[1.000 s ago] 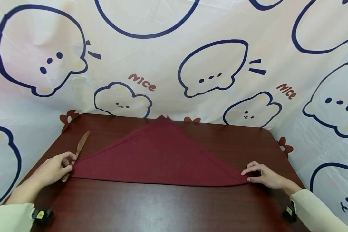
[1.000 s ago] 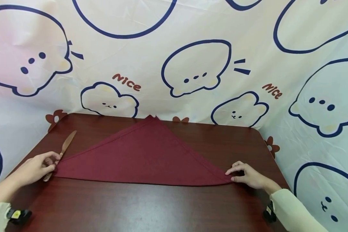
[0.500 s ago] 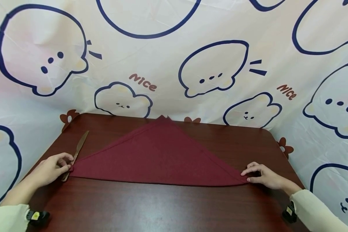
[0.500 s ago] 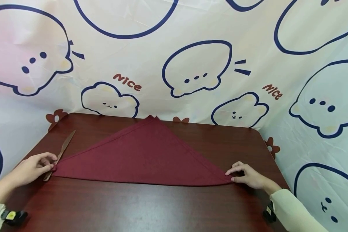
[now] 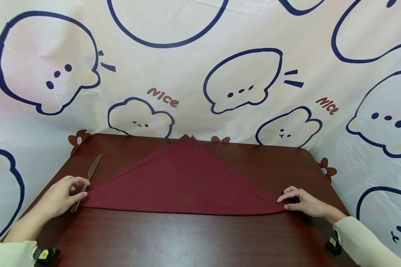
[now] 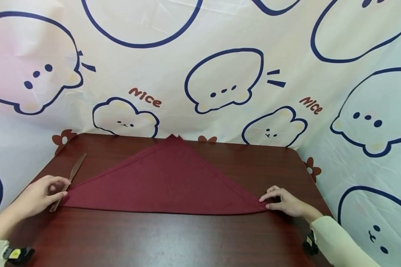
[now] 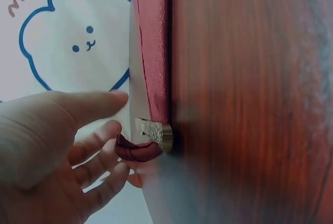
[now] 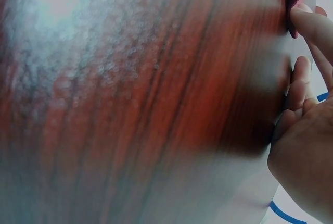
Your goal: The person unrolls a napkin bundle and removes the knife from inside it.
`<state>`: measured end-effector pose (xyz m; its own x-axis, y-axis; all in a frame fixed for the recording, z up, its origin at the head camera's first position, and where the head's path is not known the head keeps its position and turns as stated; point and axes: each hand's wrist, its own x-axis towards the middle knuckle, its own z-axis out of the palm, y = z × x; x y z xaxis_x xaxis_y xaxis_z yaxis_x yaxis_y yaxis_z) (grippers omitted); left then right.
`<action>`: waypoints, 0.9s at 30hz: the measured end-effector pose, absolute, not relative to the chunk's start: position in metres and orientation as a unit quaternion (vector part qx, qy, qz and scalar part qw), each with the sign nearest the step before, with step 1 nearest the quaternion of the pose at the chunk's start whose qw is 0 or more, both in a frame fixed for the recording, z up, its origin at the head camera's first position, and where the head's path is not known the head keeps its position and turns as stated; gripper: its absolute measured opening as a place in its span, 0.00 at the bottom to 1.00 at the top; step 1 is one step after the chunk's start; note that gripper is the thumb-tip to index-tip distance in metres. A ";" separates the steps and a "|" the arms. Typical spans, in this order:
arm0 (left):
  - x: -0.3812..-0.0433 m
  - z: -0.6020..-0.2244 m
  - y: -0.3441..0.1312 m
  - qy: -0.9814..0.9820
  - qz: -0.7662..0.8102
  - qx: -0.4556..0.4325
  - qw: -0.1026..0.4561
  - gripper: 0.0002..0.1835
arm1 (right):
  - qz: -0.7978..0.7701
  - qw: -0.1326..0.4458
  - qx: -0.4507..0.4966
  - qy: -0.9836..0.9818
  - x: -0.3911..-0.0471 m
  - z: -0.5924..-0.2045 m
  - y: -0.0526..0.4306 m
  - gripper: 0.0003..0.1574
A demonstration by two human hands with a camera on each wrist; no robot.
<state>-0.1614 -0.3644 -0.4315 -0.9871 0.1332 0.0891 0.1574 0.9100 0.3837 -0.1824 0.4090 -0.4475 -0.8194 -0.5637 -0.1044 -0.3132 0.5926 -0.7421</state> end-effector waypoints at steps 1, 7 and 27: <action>-0.161 -0.430 -0.363 -0.978 -0.194 -0.076 0.031 0.12 | -0.377 0.167 -0.251 0.876 -0.182 -0.448 0.409 0.13; -0.161 -0.430 -0.365 -0.980 -0.181 -0.081 0.016 0.12 | -0.380 0.172 -0.246 0.875 -0.183 -0.450 0.410 0.13; -0.162 -0.430 -0.374 -0.983 -0.177 -0.032 -0.031 0.09 | -0.381 0.175 -0.235 0.877 -0.185 -0.451 0.412 0.13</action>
